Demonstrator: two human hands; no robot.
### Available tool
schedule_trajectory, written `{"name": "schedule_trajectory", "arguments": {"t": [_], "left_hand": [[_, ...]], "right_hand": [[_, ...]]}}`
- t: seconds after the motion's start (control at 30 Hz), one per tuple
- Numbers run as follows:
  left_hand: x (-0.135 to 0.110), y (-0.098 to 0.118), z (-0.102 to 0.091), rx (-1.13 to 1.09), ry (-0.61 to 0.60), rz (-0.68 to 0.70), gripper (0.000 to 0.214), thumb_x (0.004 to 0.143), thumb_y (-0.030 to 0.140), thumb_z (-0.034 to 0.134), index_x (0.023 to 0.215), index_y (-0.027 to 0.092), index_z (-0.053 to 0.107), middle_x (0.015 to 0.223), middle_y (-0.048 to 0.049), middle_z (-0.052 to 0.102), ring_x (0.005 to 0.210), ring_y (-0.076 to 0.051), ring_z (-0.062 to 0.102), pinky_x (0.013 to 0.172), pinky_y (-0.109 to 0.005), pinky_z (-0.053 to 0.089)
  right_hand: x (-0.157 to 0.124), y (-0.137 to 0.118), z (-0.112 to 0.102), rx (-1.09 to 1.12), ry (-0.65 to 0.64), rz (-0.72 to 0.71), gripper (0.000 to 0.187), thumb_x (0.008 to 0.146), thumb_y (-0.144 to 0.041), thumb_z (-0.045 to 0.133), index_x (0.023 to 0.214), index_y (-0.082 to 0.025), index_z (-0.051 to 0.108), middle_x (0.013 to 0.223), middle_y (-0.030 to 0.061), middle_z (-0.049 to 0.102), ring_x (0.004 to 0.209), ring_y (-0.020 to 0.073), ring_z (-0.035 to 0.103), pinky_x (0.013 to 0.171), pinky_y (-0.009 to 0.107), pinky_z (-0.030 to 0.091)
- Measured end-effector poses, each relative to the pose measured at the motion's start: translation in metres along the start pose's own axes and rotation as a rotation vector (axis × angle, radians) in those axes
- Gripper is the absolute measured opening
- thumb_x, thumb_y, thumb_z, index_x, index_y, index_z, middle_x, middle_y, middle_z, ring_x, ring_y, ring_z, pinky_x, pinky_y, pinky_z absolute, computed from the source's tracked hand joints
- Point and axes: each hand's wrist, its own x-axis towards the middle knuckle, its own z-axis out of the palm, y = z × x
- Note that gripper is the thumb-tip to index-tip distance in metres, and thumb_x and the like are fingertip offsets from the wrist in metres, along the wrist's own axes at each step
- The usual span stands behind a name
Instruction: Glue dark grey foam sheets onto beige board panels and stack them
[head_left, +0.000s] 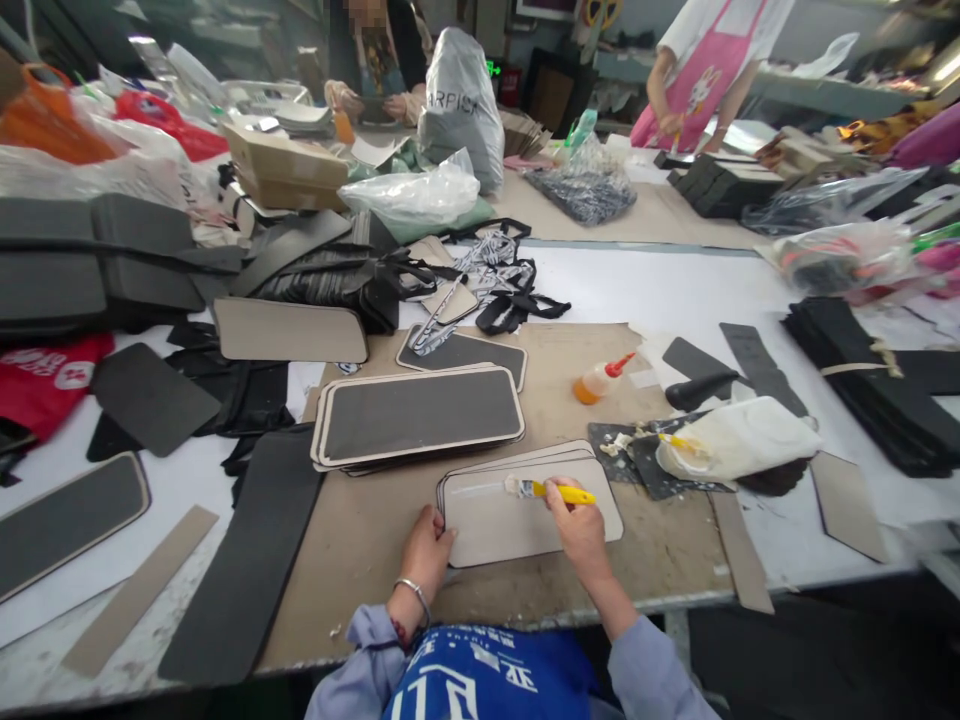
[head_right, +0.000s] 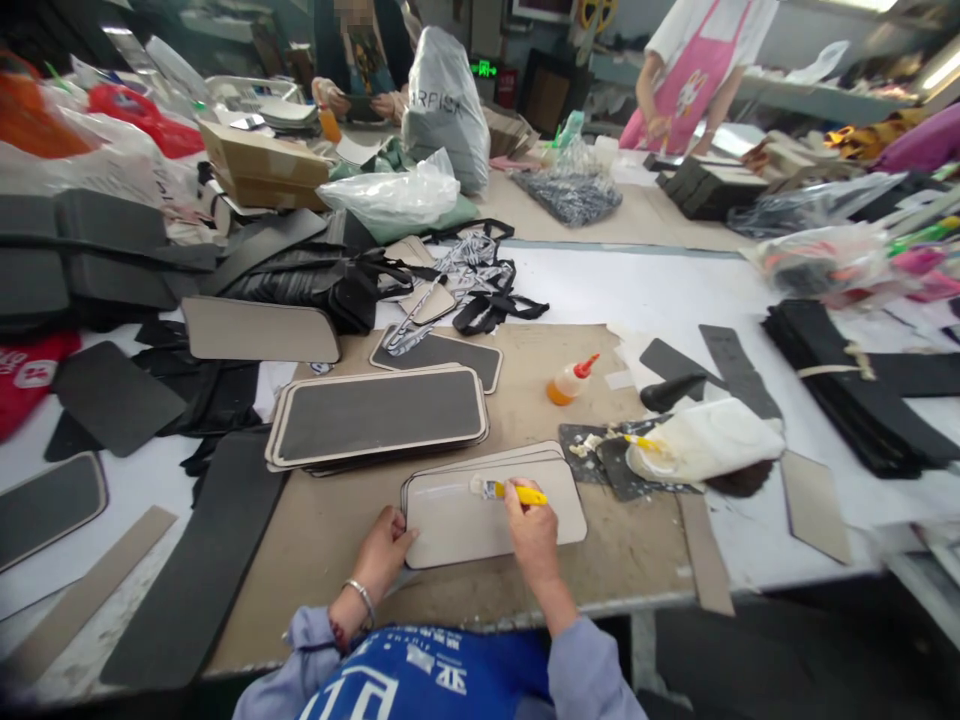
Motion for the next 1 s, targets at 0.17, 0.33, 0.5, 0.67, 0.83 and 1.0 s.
{"name": "schedule_trajectory", "arguments": {"t": [0.17,0.33,0.5,0.67,0.83,1.0], "left_hand": [[0.0,0.001,-0.002,-0.02,-0.002,0.028,0.018,0.066,0.019,0.05,0.062,0.022,0.033,0.05,0.0073,0.037,0.049,-0.012,0.039,0.05,-0.022,0.031],[0.0,0.002,-0.002,-0.032,0.002,0.054,0.018,0.063,0.024,0.051,0.06,0.023,0.032,0.049,0.0074,0.036,0.048,-0.012,0.038,0.049,-0.023,0.031],[-0.004,0.004,-0.003,0.016,0.043,0.13,0.015,0.064,0.028,0.046,0.059,0.023,0.032,0.049,0.006,0.037,0.048,-0.014,0.04,0.049,-0.025,0.031],[-0.007,0.007,-0.008,0.117,0.055,0.206,0.016,0.068,0.033,0.04,0.057,0.023,0.035,0.053,0.0029,0.043,0.052,-0.015,0.043,0.052,-0.026,0.033],[-0.002,0.007,-0.01,0.116,-0.027,0.188,0.018,0.07,0.031,0.04,0.055,0.022,0.038,0.05,0.0026,0.044,0.051,-0.015,0.044,0.051,-0.025,0.032],[0.002,0.01,-0.014,0.116,-0.062,0.219,0.017,0.071,0.024,0.039,0.055,0.021,0.04,0.05,0.0032,0.045,0.051,-0.013,0.043,0.051,-0.023,0.031]], "right_hand": [[0.012,0.025,-0.044,-0.185,0.169,-0.012,0.043,0.077,-0.053,0.041,0.085,-0.015,0.059,0.077,0.0088,0.064,0.069,0.02,0.059,0.064,0.03,0.044],[0.022,0.035,-0.078,-0.319,0.292,-0.156,0.038,0.081,-0.047,0.039,0.081,-0.016,0.06,0.08,0.009,0.063,0.076,0.0204,0.057,0.072,0.033,0.044],[0.012,0.029,-0.069,-0.431,0.253,-0.417,0.024,0.085,-0.031,0.039,0.089,-0.016,0.058,0.087,0.0092,0.06,0.085,0.0194,0.055,0.079,0.034,0.044],[-0.023,0.002,-0.02,-0.528,0.013,-0.543,0.023,0.081,-0.009,0.041,0.096,-0.017,0.057,0.09,0.008,0.059,0.089,0.0189,0.051,0.081,0.032,0.045],[-0.058,-0.03,0.017,-0.44,-0.224,-0.651,0.024,0.077,-0.005,0.046,0.094,-0.018,0.057,0.093,0.0072,0.059,0.092,0.018,0.05,0.083,0.029,0.045],[-0.068,-0.034,0.021,-0.284,-0.337,-0.654,0.027,0.078,-0.006,0.046,0.099,-0.019,0.056,0.095,0.0065,0.06,0.095,0.0174,0.051,0.084,0.03,0.045]]}}
